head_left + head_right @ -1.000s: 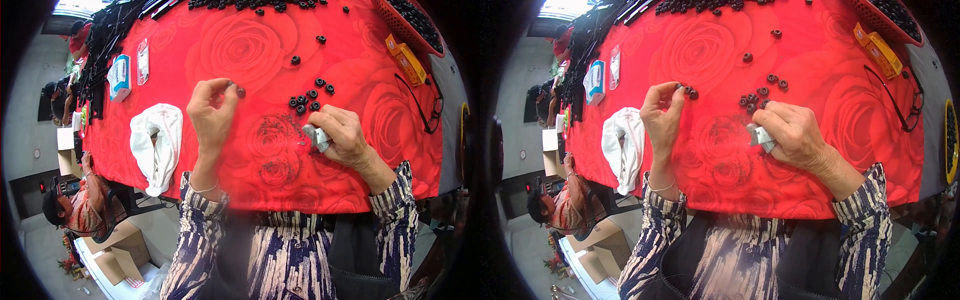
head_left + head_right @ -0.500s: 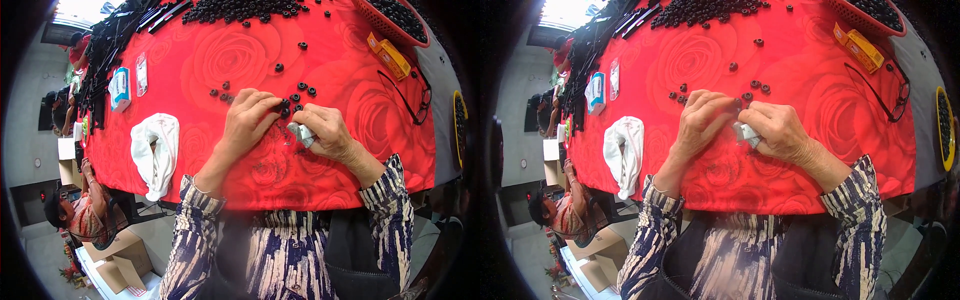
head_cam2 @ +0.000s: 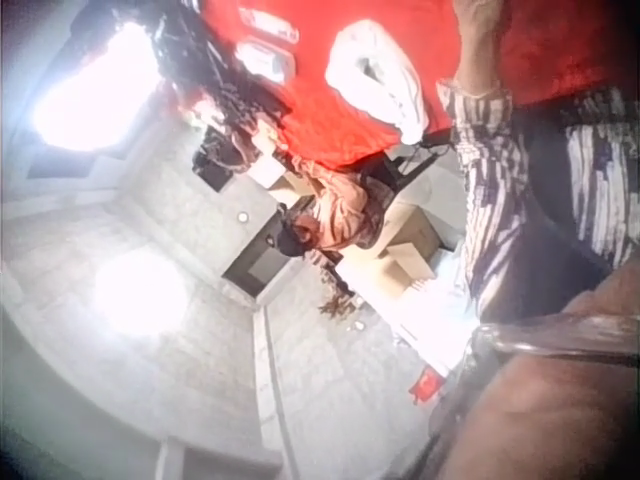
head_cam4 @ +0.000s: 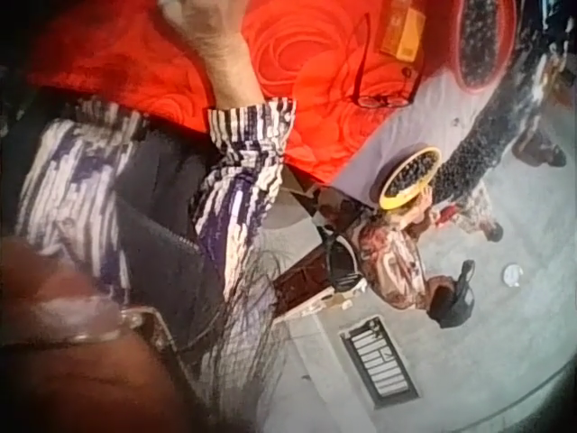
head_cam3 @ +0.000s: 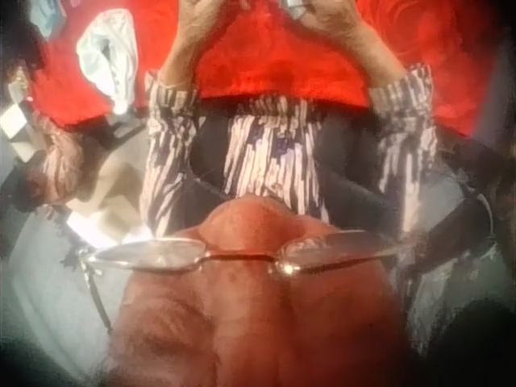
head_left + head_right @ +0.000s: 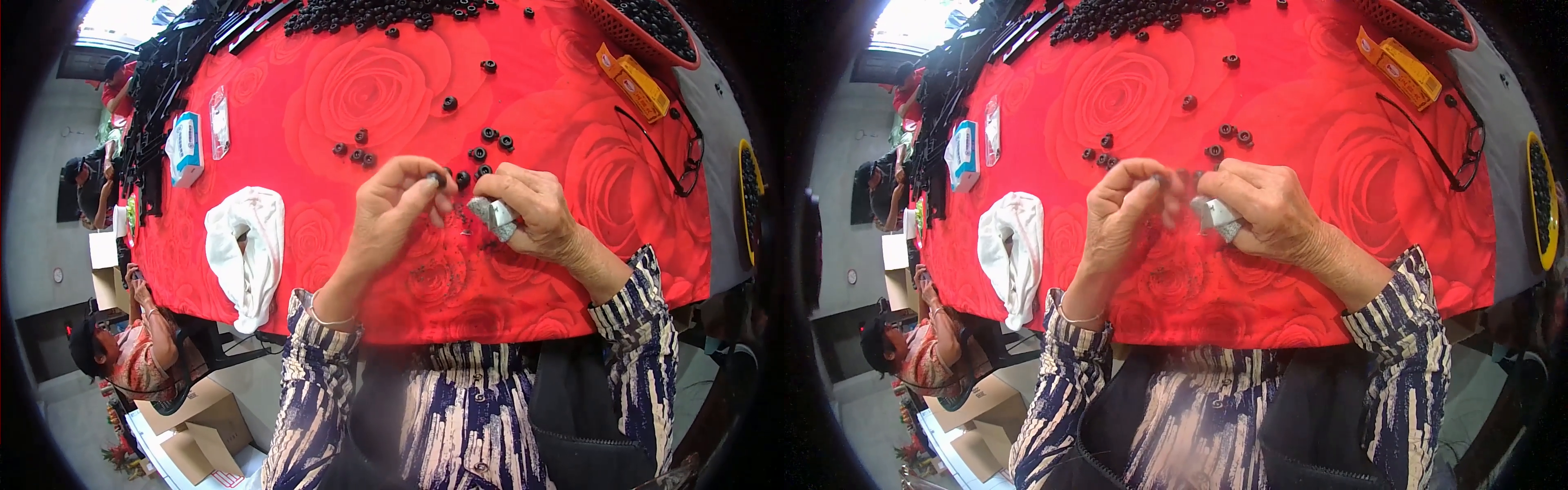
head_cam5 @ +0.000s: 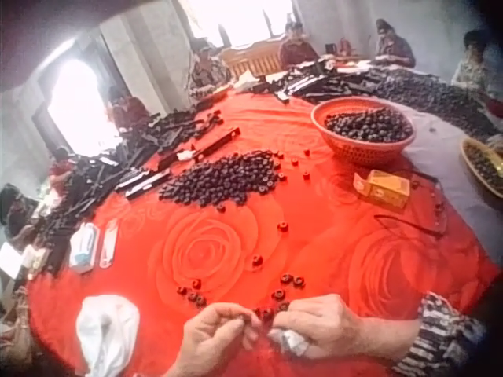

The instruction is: The person trims small plastic cord locks one by one using a razor blade and sets them into piles on the table.

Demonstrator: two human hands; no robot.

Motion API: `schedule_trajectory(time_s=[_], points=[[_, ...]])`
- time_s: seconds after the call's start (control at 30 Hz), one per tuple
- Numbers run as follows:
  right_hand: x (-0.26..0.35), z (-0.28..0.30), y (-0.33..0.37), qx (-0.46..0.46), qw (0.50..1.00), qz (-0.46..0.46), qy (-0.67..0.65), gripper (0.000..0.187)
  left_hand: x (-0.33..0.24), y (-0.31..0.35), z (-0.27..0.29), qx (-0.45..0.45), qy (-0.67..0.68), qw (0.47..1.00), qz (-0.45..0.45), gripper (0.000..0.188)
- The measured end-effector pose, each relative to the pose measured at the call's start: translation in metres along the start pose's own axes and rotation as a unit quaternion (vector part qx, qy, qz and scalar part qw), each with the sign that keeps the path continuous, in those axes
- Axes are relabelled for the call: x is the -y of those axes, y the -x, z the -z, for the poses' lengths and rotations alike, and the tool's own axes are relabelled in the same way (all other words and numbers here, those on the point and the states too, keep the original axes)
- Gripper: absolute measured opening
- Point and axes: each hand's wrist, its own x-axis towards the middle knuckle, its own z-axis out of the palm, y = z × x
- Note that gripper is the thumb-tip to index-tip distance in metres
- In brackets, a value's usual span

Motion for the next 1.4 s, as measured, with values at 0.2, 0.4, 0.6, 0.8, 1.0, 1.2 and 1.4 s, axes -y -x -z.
schedule_trajectory(time_s=[0.2, 0.4, 0.6, 0.8, 1.0, 1.2, 1.4], points=[[0.01, 0.001, -0.001, -0.015, 0.997, -0.006, -0.07, 0.038, 0.004, 0.01, 0.002, 0.074, 0.069, 0.989, 0.107, 0.025], [0.007, -0.004, 0.001, 0.006, 0.992, -0.018, -0.121, 0.042, 0.008, 0.011, 0.002, 0.098, 0.144, 0.973, 0.15, 0.024], [0.012, 0.001, 0.0, 0.021, 0.992, -0.045, -0.119, 0.03, 0.01, 0.01, 0.001, 0.08, 0.158, 0.969, 0.171, 0.021], [0.012, -0.003, 0.003, 0.0, 0.994, -0.015, -0.109, 0.03, 0.009, 0.011, 0.004, 0.107, 0.167, 0.962, 0.189, 0.022], [0.014, -0.001, 0.004, -0.025, 0.998, 0.029, -0.058, 0.036, 0.009, 0.013, -0.003, 0.101, 0.165, 0.962, 0.194, 0.023], [0.014, -0.005, 0.005, -0.053, 0.995, 0.09, -0.002, 0.043, 0.011, 0.016, -0.003, 0.085, 0.15, 0.966, 0.19, 0.024], [0.015, -0.003, 0.006, -0.045, 0.994, 0.098, 0.015, 0.041, 0.007, 0.018, -0.005, 0.066, 0.151, 0.967, 0.193, 0.023]])
